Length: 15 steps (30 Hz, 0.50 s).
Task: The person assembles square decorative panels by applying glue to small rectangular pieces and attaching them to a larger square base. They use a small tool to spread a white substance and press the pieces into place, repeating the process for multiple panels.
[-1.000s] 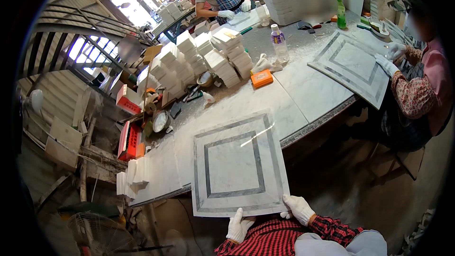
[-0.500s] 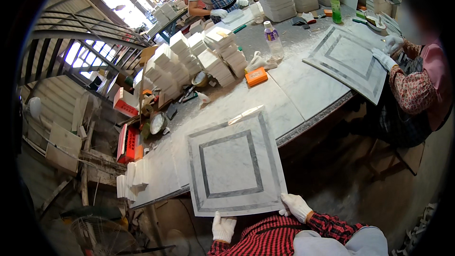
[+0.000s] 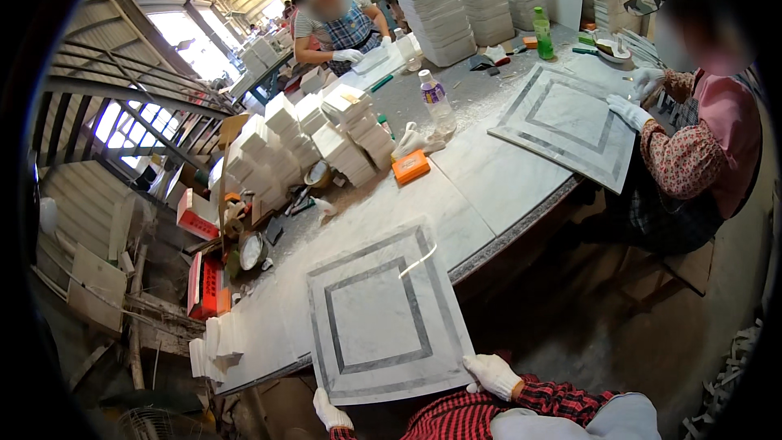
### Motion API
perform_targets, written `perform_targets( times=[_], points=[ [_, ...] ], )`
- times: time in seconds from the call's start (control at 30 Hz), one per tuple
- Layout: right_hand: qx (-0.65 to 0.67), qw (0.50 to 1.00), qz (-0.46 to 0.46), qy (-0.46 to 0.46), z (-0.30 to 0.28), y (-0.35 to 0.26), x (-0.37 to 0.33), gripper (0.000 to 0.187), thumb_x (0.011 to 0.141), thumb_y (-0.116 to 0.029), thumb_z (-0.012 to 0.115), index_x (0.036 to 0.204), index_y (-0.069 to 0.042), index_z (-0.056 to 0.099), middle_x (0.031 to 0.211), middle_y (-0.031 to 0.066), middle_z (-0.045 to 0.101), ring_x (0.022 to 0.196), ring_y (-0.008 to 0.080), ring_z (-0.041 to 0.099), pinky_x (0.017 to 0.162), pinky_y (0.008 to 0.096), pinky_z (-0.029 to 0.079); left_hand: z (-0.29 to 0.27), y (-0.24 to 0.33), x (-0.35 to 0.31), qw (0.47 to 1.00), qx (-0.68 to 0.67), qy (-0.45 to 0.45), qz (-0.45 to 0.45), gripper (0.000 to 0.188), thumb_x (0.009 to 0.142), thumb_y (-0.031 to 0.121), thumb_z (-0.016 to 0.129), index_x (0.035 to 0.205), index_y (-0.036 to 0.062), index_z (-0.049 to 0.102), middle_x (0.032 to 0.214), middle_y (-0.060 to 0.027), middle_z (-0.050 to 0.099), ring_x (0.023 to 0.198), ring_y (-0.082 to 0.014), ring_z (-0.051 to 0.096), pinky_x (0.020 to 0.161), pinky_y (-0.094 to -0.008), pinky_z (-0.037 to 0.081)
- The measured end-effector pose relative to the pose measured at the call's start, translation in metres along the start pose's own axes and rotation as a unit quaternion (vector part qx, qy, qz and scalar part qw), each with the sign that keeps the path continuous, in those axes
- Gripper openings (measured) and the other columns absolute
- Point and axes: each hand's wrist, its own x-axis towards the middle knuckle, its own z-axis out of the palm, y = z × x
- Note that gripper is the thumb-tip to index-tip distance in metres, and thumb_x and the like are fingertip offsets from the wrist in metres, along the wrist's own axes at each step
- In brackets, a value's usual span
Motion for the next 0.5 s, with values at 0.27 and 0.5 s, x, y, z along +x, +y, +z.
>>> perform_targets(
  times=[0.27, 0.5],
  points=[
    [0.027, 0.99, -0.098, 0.101, -0.023, -0.025, 0.039, 0.046, 0.095, -0.044, 0.057, 0.083, 0.0, 0.063, 0.067, 0.0052, 0.057, 0.054, 0.014, 0.055, 0.05, 0.0293, 0.046, 0.023, 0.006, -0.035, 0.996, -0.037, -0.044, -0.062, 0.048, 0.093, 0.027, 0.06, 0.135, 0.0043, 0.05, 0.124, -0.0084, 0.06, 0.109, -0.0243, 0.058, 0.086, -0.0449, 0.047],
    [0.065, 0.988, -0.102, 0.093, -0.035, -0.055, 0.049, 0.041, 0.096, -0.042, 0.059, 0.084, -0.003, 0.065, 0.07, -0.0009, 0.053, 0.055, 0.0093, 0.048, 0.049, 0.0248, 0.041, 0.034, 0.001, -0.048, 0.997, -0.019, -0.059, -0.039, 0.046, 0.095, 0.014, 0.055, 0.137, -0.0005, 0.046, 0.128, -0.0102, 0.057, 0.111, -0.0248, 0.058, 0.091, -0.0414, 0.049]
  ],
)
